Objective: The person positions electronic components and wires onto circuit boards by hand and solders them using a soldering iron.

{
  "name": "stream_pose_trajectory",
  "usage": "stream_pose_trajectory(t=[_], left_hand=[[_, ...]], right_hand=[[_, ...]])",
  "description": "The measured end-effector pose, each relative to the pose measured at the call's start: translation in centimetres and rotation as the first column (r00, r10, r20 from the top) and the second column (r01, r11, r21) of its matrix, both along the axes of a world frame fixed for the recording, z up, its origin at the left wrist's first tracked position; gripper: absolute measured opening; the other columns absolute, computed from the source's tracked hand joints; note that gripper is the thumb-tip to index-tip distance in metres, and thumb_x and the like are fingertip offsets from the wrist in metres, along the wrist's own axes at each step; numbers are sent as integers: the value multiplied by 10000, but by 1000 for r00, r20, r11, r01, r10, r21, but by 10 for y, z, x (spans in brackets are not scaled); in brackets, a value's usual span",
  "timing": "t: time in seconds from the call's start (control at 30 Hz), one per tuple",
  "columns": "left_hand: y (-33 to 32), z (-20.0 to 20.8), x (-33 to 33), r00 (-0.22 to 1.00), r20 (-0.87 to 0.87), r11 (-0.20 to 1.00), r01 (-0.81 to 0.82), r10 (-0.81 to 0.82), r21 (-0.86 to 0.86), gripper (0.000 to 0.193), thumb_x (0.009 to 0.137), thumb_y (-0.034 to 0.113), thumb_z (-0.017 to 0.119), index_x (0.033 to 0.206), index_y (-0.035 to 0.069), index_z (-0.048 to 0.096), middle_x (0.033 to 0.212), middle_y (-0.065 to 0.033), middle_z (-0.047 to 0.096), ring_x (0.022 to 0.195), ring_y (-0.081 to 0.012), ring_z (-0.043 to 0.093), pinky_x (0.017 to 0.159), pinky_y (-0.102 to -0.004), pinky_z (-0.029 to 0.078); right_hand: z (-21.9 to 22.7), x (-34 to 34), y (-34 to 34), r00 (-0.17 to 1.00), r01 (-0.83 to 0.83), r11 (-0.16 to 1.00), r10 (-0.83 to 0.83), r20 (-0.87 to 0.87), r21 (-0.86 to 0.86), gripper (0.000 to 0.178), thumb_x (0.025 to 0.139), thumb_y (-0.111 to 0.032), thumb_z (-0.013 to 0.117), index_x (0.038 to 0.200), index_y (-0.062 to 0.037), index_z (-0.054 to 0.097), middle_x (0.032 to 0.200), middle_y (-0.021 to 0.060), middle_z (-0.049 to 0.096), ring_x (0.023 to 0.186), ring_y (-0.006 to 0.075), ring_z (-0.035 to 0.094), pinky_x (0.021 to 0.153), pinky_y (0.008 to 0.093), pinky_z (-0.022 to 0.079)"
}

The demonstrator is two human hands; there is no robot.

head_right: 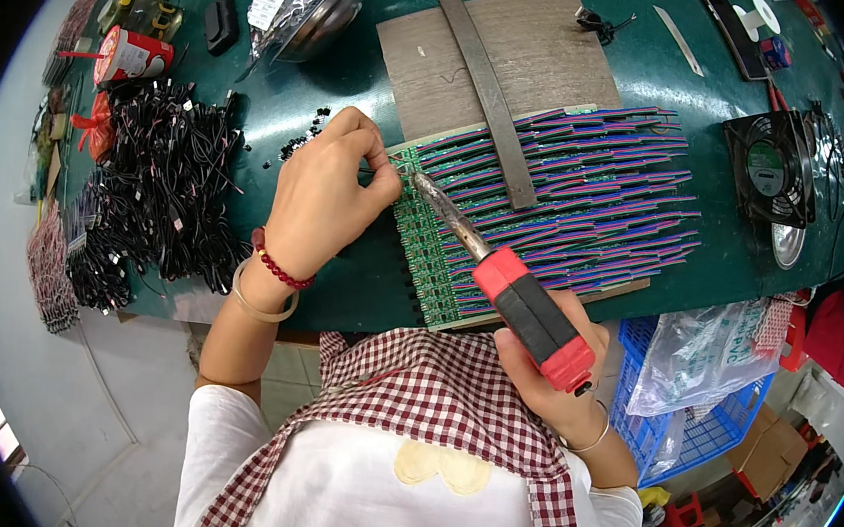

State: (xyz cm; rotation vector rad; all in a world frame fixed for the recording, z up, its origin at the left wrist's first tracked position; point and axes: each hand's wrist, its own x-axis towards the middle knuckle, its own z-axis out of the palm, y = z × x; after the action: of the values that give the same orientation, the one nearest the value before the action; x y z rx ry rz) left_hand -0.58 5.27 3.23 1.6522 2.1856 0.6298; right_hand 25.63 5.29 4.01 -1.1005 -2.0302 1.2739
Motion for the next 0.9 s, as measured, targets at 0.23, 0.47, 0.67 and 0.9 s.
stream_pose_trajectory(t=[0.23, 0.47, 0.67, 0.9], left_hand=[[-1, 0, 0, 1000, -9, 1000, -4, 4, 15, 109, 722, 83, 613, 682, -8, 567, 845, -82, 582, 677, -302, 589, 624, -367, 471], [-1, -2, 1, 1000, 12, 1000, -13, 13, 8, 107, 717, 82, 615, 684, -9, 570, 850, -79, 583, 672, -293, 587, 624, -362, 471], [-2, -1, 1, 1000, 6, 1000, -8, 8, 18, 109, 717, 81, 615, 683, -12, 569, 848, -83, 583, 681, -290, 586, 627, -359, 468], [-1, -1, 2, 1000, 10, 1000, -13, 13, 9, 114, 714, 83, 618, 680, -14, 568, 841, -87, 582, 680, -286, 583, 629, -353, 467]], right_hand=[[-8, 5, -1, 1000, -9, 999, 9, -7, 49, 244, 710, -80, 729, 889, -3, 583, 673, 42, 605, 515, 139, 577, 506, 255, 451], [-3, -1, -1, 1000, 10, 1000, -9, -14, 27, 231, 704, -76, 730, 875, -11, 589, 671, 46, 588, 508, 151, 565, 496, 264, 442], [-7, 12, -8, 998, 50, 991, -44, 47, -121, 216, 733, -69, 709, 916, -22, 605, 753, 54, 577, 585, 152, 573, 537, 276, 448], [-2, 15, -10, 979, 198, 934, -206, 7, -298, 221, 758, -61, 692, 968, -34, 625, 825, 67, 569, 671, 168, 569, 592, 281, 450]])
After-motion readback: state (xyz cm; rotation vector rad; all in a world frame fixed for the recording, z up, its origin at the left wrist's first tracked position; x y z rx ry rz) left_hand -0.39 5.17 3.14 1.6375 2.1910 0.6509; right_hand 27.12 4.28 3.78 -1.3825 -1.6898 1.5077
